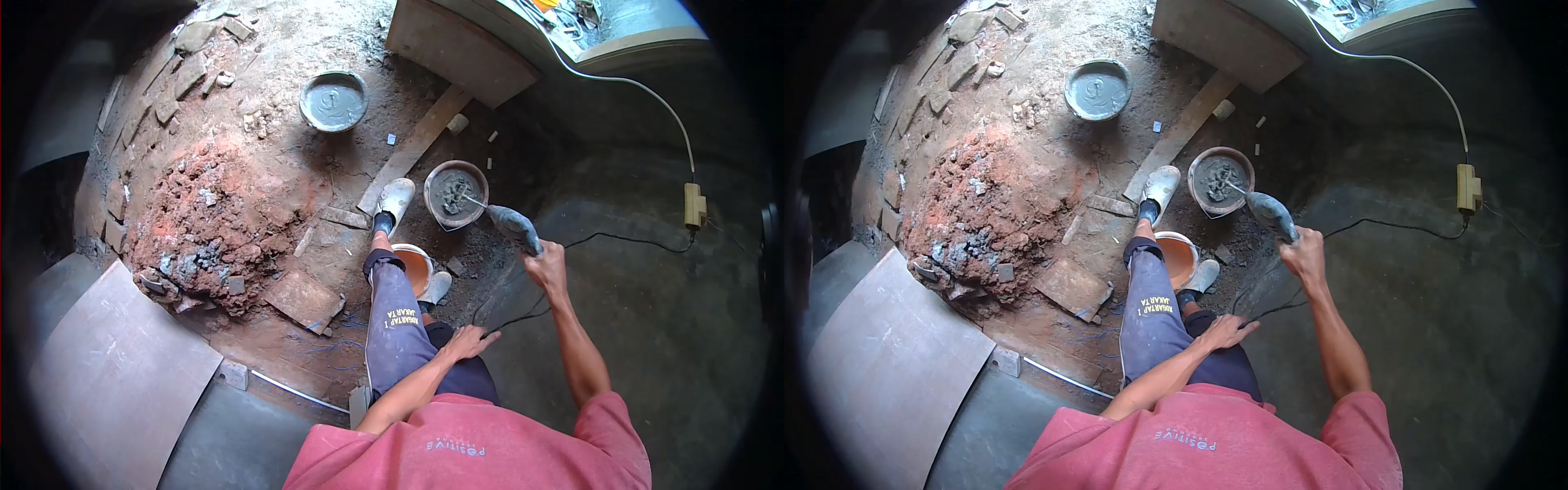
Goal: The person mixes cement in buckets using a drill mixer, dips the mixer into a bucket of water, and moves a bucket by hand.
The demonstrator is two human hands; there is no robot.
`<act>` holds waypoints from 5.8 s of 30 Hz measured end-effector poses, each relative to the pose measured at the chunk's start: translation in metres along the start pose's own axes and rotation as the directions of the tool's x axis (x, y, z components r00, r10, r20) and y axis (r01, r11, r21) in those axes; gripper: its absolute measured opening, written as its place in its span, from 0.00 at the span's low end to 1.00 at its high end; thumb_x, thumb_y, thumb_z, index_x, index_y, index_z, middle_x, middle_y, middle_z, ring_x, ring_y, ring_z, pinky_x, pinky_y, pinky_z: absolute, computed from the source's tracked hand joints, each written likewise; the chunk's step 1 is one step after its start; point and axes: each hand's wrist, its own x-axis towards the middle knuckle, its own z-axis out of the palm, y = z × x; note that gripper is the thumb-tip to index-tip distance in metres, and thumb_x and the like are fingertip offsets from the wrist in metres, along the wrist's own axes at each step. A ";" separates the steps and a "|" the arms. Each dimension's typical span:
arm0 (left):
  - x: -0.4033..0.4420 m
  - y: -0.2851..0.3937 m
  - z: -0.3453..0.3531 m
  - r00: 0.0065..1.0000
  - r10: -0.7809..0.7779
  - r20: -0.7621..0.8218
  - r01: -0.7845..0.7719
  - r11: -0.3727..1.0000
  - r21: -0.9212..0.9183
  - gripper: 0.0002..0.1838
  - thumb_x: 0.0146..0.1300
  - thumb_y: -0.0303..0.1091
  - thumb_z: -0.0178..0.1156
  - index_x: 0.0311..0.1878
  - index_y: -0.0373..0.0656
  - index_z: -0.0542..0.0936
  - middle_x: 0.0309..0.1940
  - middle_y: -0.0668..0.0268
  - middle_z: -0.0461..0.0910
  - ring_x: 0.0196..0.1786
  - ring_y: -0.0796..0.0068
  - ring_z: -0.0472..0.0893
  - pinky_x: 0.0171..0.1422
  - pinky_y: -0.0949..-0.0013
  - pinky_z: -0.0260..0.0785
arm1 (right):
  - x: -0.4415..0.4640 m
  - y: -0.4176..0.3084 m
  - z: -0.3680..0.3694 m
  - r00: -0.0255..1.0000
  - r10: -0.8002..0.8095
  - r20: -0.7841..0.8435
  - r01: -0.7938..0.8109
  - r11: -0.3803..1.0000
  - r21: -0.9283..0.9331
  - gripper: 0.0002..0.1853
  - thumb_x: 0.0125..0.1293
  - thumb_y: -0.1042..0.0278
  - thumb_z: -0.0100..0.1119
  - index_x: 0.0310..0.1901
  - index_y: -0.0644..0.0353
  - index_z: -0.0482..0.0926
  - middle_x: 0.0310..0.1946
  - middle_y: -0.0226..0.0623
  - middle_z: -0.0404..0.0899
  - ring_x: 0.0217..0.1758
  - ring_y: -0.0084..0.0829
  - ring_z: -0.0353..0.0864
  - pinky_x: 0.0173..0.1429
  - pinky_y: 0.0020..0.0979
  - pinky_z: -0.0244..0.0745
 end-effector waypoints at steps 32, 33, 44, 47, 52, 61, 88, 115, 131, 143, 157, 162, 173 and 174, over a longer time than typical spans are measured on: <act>-0.002 -0.017 -0.004 0.958 -0.153 0.242 0.100 0.971 0.218 0.36 0.63 0.68 0.57 0.46 0.38 0.86 0.43 0.41 0.84 0.52 0.41 0.82 0.61 0.47 0.74 | 0.002 0.025 0.109 0.985 0.166 -0.050 -0.170 0.981 -0.092 0.11 0.51 0.66 0.61 0.32 0.66 0.83 0.30 0.62 0.80 0.37 0.61 0.83 0.44 0.52 0.77; -0.001 -0.016 -0.006 0.959 -0.154 0.237 0.101 0.970 0.220 0.36 0.63 0.68 0.57 0.46 0.38 0.86 0.43 0.41 0.84 0.52 0.41 0.82 0.61 0.47 0.74 | 0.005 0.027 0.112 0.985 0.162 -0.050 -0.166 0.982 -0.089 0.11 0.51 0.66 0.61 0.32 0.66 0.83 0.30 0.62 0.80 0.37 0.61 0.83 0.44 0.52 0.77; 0.002 -0.012 -0.009 0.989 -0.016 0.144 0.001 0.994 0.105 0.37 0.60 0.68 0.60 0.47 0.37 0.85 0.38 0.39 0.84 0.47 0.38 0.83 0.56 0.47 0.75 | -0.016 0.006 0.021 0.992 0.123 -0.029 -0.123 0.992 0.009 0.12 0.48 0.68 0.66 0.30 0.70 0.81 0.18 0.49 0.76 0.21 0.33 0.79 0.32 0.37 0.72; 0.004 -0.004 -0.020 0.985 -0.051 0.167 0.037 0.996 0.083 0.38 0.59 0.68 0.61 0.49 0.35 0.85 0.40 0.39 0.83 0.48 0.39 0.83 0.57 0.47 0.75 | -0.022 -0.026 -0.009 0.989 0.144 -0.043 -0.142 0.989 0.048 0.12 0.48 0.68 0.65 0.29 0.70 0.80 0.18 0.51 0.76 0.22 0.32 0.81 0.32 0.38 0.73; 0.005 -0.003 -0.024 0.994 -0.033 0.102 0.027 0.998 0.056 0.37 0.59 0.67 0.62 0.49 0.36 0.84 0.39 0.39 0.83 0.47 0.40 0.83 0.55 0.47 0.75 | 0.019 -0.020 0.018 0.999 0.035 -0.028 -0.037 0.996 -0.076 0.11 0.50 0.68 0.61 0.31 0.68 0.82 0.26 0.60 0.80 0.32 0.59 0.82 0.40 0.48 0.77; -0.002 0.001 -0.032 0.998 -0.056 0.033 0.057 0.998 -0.027 0.30 0.64 0.60 0.61 0.45 0.36 0.83 0.37 0.40 0.83 0.46 0.38 0.82 0.51 0.45 0.73 | 0.082 -0.019 0.100 0.986 0.167 0.017 -0.162 0.974 -0.162 0.13 0.51 0.70 0.60 0.35 0.71 0.84 0.34 0.65 0.81 0.42 0.61 0.83 0.50 0.53 0.80; -0.003 -0.032 -0.012 0.993 0.070 -0.091 -0.065 0.996 0.055 0.17 0.68 0.44 0.61 0.43 0.38 0.85 0.40 0.49 0.80 0.46 0.45 0.81 0.50 0.48 0.72 | 0.052 0.036 0.060 0.984 0.171 -0.057 -0.172 0.985 -0.015 0.13 0.51 0.64 0.63 0.30 0.68 0.82 0.27 0.60 0.80 0.34 0.59 0.83 0.40 0.50 0.75; 0.002 -0.033 0.000 0.986 0.136 -0.093 -0.132 0.990 0.047 0.18 0.66 0.44 0.63 0.42 0.36 0.85 0.38 0.46 0.80 0.46 0.44 0.81 0.51 0.51 0.74 | -0.016 0.003 -0.005 0.992 0.119 -0.033 -0.119 0.993 0.020 0.11 0.46 0.68 0.62 0.28 0.69 0.80 0.21 0.58 0.76 0.25 0.55 0.80 0.34 0.44 0.73; 0.068 -0.068 -0.010 0.952 0.052 -0.301 -0.052 0.999 0.007 0.18 0.57 0.21 0.53 0.52 0.33 0.74 0.47 0.41 0.79 0.52 0.38 0.78 0.56 0.47 0.72 | 0.058 0.032 0.078 0.981 0.177 0.086 -0.173 0.984 -0.052 0.12 0.50 0.68 0.61 0.32 0.67 0.83 0.31 0.63 0.80 0.40 0.61 0.82 0.46 0.51 0.77; 0.102 -0.089 0.000 0.989 -0.140 0.046 0.129 0.973 0.192 0.30 0.60 0.41 0.66 0.65 0.45 0.73 0.72 0.47 0.65 0.72 0.46 0.66 0.76 0.42 0.57 | 0.030 0.049 0.094 0.960 0.270 0.080 -0.273 0.962 0.028 0.11 0.50 0.67 0.63 0.32 0.66 0.83 0.31 0.62 0.81 0.40 0.62 0.82 0.48 0.54 0.76; -0.228 0.431 -0.374 -0.126 0.983 0.134 -0.499 -0.179 0.848 0.52 0.61 0.71 0.55 0.81 0.53 0.52 0.70 0.70 0.70 0.63 0.57 0.69 0.63 0.56 0.70 | 0.019 0.093 0.134 0.963 0.263 -0.053 -0.265 0.964 -0.023 0.17 0.47 0.65 0.64 0.38 0.68 0.85 0.42 0.64 0.82 0.49 0.61 0.82 0.57 0.51 0.79; -0.224 0.473 -0.334 -0.080 0.957 0.279 -0.268 -0.290 0.919 0.40 0.69 0.63 0.52 0.77 0.57 0.54 0.74 0.72 0.60 0.73 0.59 0.62 0.69 0.55 0.63 | 0.017 0.072 0.110 0.946 0.313 0.080 -0.316 0.949 0.015 0.15 0.49 0.66 0.64 0.35 0.67 0.85 0.36 0.61 0.84 0.45 0.61 0.83 0.53 0.51 0.80; -0.213 0.475 -0.338 -0.123 0.952 0.282 -0.183 -0.301 0.936 0.32 0.71 0.58 0.51 0.71 0.53 0.59 0.68 0.70 0.63 0.67 0.61 0.65 0.65 0.58 0.65 | 0.030 0.069 0.112 0.955 0.295 0.004 -0.295 0.955 -0.033 0.13 0.43 0.66 0.66 0.30 0.66 0.85 0.35 0.58 0.85 0.45 0.57 0.85 0.54 0.51 0.81; -0.213 0.474 -0.339 -0.124 0.951 0.282 -0.184 -0.302 0.936 0.32 0.71 0.58 0.51 0.70 0.52 0.59 0.67 0.70 0.64 0.67 0.61 0.65 0.64 0.58 0.65 | 0.031 0.067 0.108 0.973 0.230 0.018 -0.229 0.972 -0.055 0.14 0.43 0.65 0.67 0.29 0.68 0.84 0.33 0.59 0.84 0.43 0.58 0.85 0.50 0.51 0.81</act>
